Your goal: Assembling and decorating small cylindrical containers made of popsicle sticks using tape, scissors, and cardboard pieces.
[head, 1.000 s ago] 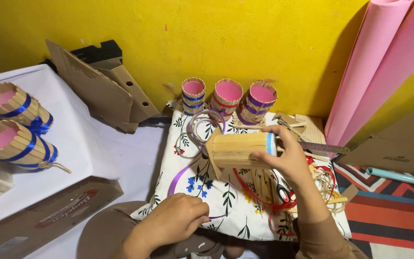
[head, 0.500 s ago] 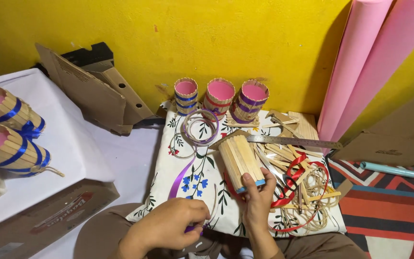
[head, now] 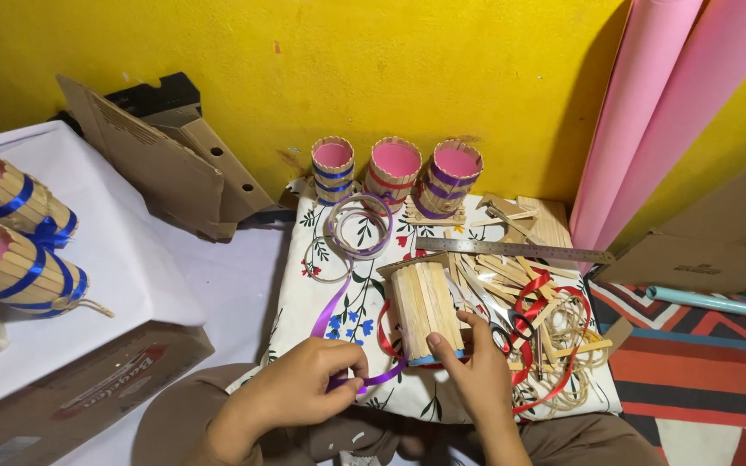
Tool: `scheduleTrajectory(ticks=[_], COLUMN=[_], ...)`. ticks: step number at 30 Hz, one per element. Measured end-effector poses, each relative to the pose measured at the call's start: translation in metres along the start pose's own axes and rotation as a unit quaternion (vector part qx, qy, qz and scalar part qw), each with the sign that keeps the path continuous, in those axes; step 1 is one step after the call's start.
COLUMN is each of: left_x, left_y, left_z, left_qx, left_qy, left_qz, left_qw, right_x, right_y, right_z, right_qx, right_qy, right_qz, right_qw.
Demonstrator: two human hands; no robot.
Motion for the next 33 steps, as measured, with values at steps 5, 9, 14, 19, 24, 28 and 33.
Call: scheduleTrajectory(ticks=[5, 9, 14, 19, 24, 28, 33], left_x=[0.011, 0.016, 0.02, 0.03, 0.039, 0.039, 0.033], left_y=[0.006, 0.017, 0.028, 0.037, 0.035, 0.031, 0.035], left_z=[0.007, 0.013, 0.008, -0.01, -0.025, -0.012, 0.022], left_qx=[0.056, 0.066, 0.011, -0.027, -0.108, -0.07, -0.008], left_qy=[-0.056, -0.109, -0.12, -0.139, -0.209, -0.251, -0.267], left_qz=[-0.054, -0.065, -0.075, -0.068, -0.051, -0.064, -0.112], left_qw=[0.995, 0.99, 0.99, 0.988, 0.971, 0.963, 0.957], right_x=[0.012, 0.017, 0.038, 0.03, 0.013, 0.016, 0.037], right_y=[0.003, 0.008, -0.016, -0.011, 0.0, 0.015, 0.028], right_z=[0.002, -0.004, 0.019, 0.053, 0.06, 0.039, 0.032], right_qx=[-0.009, 0.002, 0.219, 0.308, 0.276, 0.216, 0.209], right_qy=[0.003, 0.036, 0.078, 0.273, 0.365, 0.378, 0.408], right_qz=[-0.004, -0.01, -0.139, 0.12, 0.346, 0.31, 0.23], right_qw=[1.0, 0.999, 0.963, 0.903, 0.819, 0.845, 0.858])
Point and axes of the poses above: each hand's wrist, its own y-axis towards the middle knuckle, its own x-axis out of the back of the hand, z = x × y, the point moved 6 cm from there along y, towards the middle knuckle, and after that the axes turned 8 degrees about z, right-handed, at the moved point
